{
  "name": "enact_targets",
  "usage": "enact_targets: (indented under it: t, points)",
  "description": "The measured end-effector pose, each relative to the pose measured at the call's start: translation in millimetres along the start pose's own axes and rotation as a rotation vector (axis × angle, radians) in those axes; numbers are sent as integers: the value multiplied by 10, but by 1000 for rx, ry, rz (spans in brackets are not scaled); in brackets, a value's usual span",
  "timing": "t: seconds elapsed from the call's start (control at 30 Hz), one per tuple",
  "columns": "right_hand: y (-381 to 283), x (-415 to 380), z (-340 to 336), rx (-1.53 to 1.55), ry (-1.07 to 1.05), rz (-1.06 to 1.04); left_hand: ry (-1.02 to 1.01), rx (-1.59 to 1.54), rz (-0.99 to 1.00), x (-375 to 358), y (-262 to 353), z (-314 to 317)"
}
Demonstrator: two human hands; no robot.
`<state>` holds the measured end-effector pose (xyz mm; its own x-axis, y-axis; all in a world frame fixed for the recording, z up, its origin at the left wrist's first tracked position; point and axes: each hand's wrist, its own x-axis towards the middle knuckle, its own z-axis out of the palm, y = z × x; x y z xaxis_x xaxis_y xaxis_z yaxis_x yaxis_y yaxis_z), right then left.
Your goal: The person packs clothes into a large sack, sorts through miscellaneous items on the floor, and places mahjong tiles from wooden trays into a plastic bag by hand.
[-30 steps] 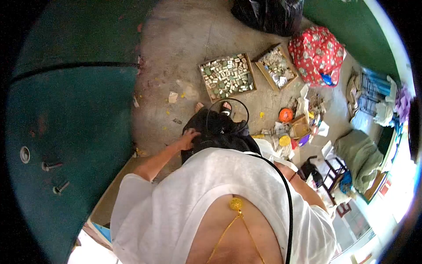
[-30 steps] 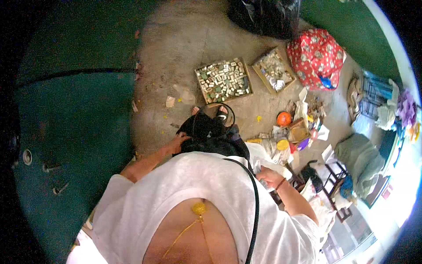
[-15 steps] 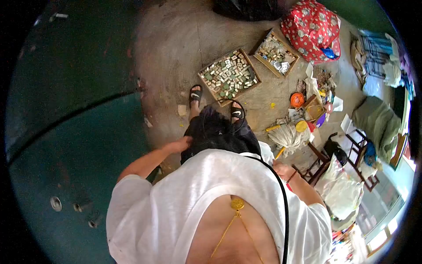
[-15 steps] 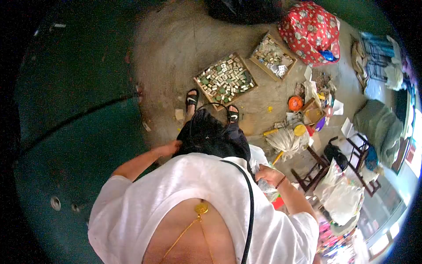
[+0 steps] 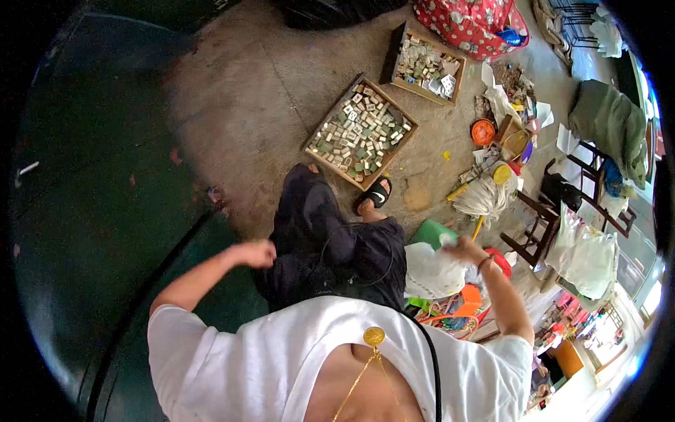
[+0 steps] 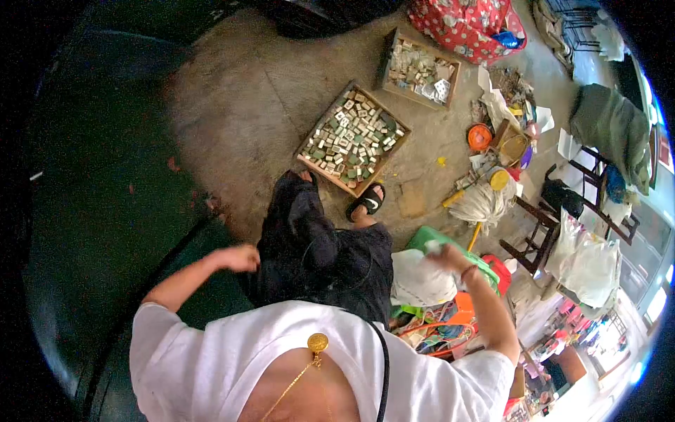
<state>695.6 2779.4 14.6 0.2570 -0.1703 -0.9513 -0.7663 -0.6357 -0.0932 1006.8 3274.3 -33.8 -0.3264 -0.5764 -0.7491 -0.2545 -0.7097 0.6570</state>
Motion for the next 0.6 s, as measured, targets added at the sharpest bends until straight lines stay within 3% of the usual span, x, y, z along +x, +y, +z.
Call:
enact_targets:
  t: [0.03, 0.07, 0.1, 0.13, 0.27, 0.43, 0.53, 0.6]
  points:
    - [298, 392, -3, -91, 218, -75, 261, -56, -51, 258, -200, -282]
    - [207, 556, -167, -229, 376, -4, 487, -11, -159, 552, -315, -558]
    - [382, 900, -194, -274, 519, -74, 631, -6, -189, 895, -441, -816]
    - [352, 1150, -296, -241, 413, 117, 639, -30, -252, 1108, -301, -1142]
    - [221, 2426, -214, -295, 510, -4, 715, 253, -319, 2552, -909, -1768]
    - [163, 4250, 484, -61, 380, 72, 797, 321, -388, 4097, -1405, -2029]
    - [175, 5081, 804, 150, 412, -82, 830, 377, -438, 4620, -1584, -2104]
    - [62, 5287, 824, 343, 450, -298, 989, 340, -489, 4835, -1764, -2168]
